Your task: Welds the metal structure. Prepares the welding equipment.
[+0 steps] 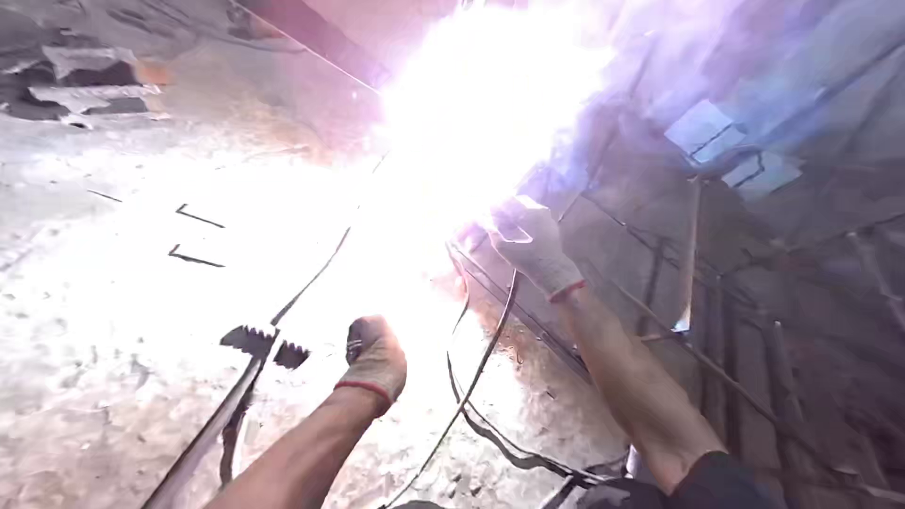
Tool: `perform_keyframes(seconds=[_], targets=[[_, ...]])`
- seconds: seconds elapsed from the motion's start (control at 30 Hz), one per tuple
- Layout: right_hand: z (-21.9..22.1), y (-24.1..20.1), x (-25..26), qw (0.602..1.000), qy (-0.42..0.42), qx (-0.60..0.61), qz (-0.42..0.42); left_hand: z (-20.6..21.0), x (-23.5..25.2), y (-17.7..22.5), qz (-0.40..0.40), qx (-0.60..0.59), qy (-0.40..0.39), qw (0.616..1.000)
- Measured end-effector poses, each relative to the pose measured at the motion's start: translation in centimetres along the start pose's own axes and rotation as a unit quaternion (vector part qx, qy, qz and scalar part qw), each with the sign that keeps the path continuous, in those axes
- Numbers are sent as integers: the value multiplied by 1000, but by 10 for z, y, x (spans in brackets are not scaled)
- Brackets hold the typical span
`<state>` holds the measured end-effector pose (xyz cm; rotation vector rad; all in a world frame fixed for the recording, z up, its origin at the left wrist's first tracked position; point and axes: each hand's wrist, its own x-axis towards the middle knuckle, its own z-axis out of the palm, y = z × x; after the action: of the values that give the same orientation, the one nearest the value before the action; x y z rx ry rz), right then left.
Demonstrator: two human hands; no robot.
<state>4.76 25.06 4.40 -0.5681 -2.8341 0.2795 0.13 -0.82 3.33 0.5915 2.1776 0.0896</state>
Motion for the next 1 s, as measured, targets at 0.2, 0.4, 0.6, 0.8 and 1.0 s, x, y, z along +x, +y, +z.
perform_keyframes(seconds=[0.2,0.4,0.6,0.8,1.0], targets=[[-23,-13,-3,989,-117,-73,46,8,5,1,-26,-1,32,999],[-31,-33,-14,975,-111,144,130,8,-30,10,-10,-15,93,996],[-5,-5,11,999,26,28,-27,2,11,6,54,138,32,988],[4,3,17,996,65,29,-61,8,17,3,53,101,29,993],[-4,-3,8,997,31,63,-24,3,10,13,-39,84,39,995]])
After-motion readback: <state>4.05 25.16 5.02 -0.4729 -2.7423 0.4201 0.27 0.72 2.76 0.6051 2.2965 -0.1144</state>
